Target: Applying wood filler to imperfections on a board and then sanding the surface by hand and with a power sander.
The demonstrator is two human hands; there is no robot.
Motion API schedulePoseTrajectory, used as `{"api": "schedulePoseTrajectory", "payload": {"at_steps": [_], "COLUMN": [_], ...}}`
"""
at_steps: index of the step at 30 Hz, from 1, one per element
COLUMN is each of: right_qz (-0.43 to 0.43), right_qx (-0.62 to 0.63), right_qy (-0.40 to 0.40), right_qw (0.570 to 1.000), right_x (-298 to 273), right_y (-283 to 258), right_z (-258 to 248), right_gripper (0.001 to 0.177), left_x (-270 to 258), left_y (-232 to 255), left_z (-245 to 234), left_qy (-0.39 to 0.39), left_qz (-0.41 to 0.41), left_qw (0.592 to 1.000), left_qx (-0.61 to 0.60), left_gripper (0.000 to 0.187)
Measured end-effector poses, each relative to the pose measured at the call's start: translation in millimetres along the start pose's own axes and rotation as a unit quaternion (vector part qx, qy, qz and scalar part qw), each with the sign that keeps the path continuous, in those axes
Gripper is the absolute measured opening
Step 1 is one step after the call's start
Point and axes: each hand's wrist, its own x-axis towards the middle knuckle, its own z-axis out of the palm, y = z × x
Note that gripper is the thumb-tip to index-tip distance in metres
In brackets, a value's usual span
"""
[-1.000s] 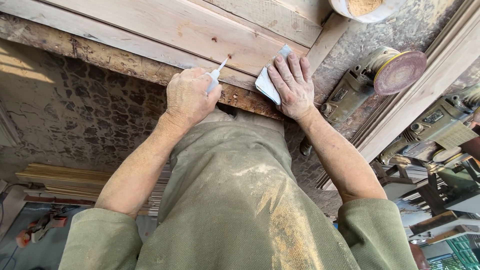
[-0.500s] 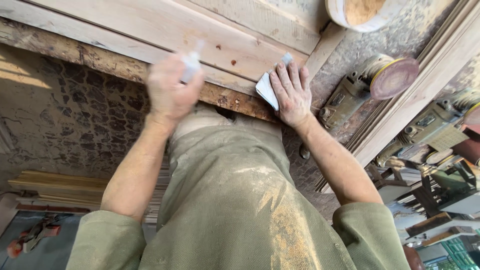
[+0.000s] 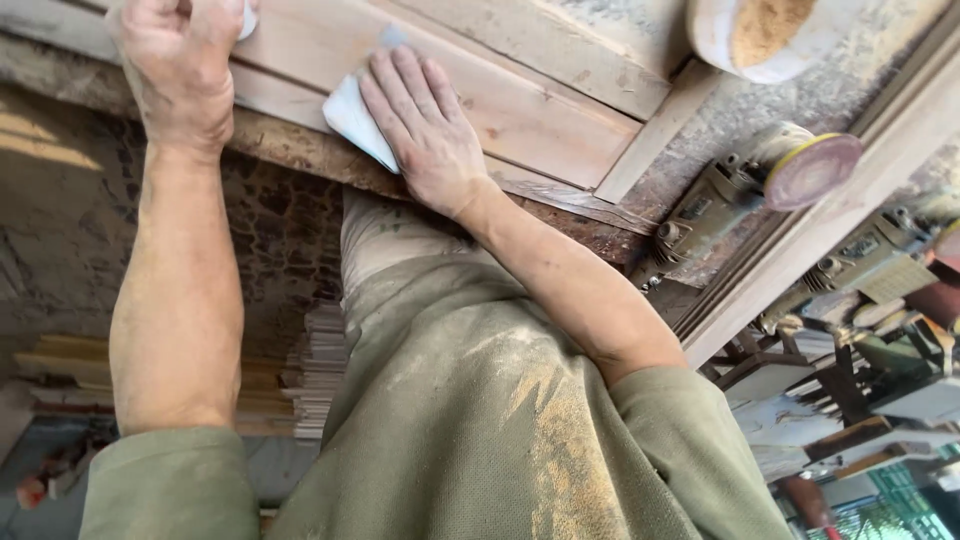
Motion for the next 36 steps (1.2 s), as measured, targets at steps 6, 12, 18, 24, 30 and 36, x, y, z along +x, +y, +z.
{"api": "schedulePoseTrajectory", "payload": {"at_steps": [6,12,18,24,30,36], "right_qz": [0.002,0.005,-0.057,-0.092,-0.034,-0.038], "right_qx": [-0.062,-0.096,-0.017,-0.086,-0.108,-0.096], "right_qy": [0.056,0.025,0.137,0.347,0.354,0.367], "right_qw": [0.997,0.995,0.989,0.929,0.928,0.925], "right_x": [-130,-77,-56,-159,-182,-181], "right_y": [93,59,33,178,175,169], "right_z": [70,50,12,143,127,121], "right_gripper": [0.07,0.079,0.058,0.057,0.071,0.07], "left_x": [-8,-11,-32,-98,-104,-101], "left_y": [-12,-16,-2,-25,-11,-1], "left_z": [0,6,54,108,133,133], "left_qy": [-0.01,-0.035,-0.093,-0.112,-0.147,-0.167], "left_qz": [0.012,0.019,0.144,0.093,0.023,-0.028], "left_qw": [0.987,0.98,0.959,0.918,0.899,0.881], "left_qx": [0.162,0.193,0.227,0.368,0.413,0.441], "left_gripper": [0.017,0.019,0.019,0.028,0.038,0.043]}}
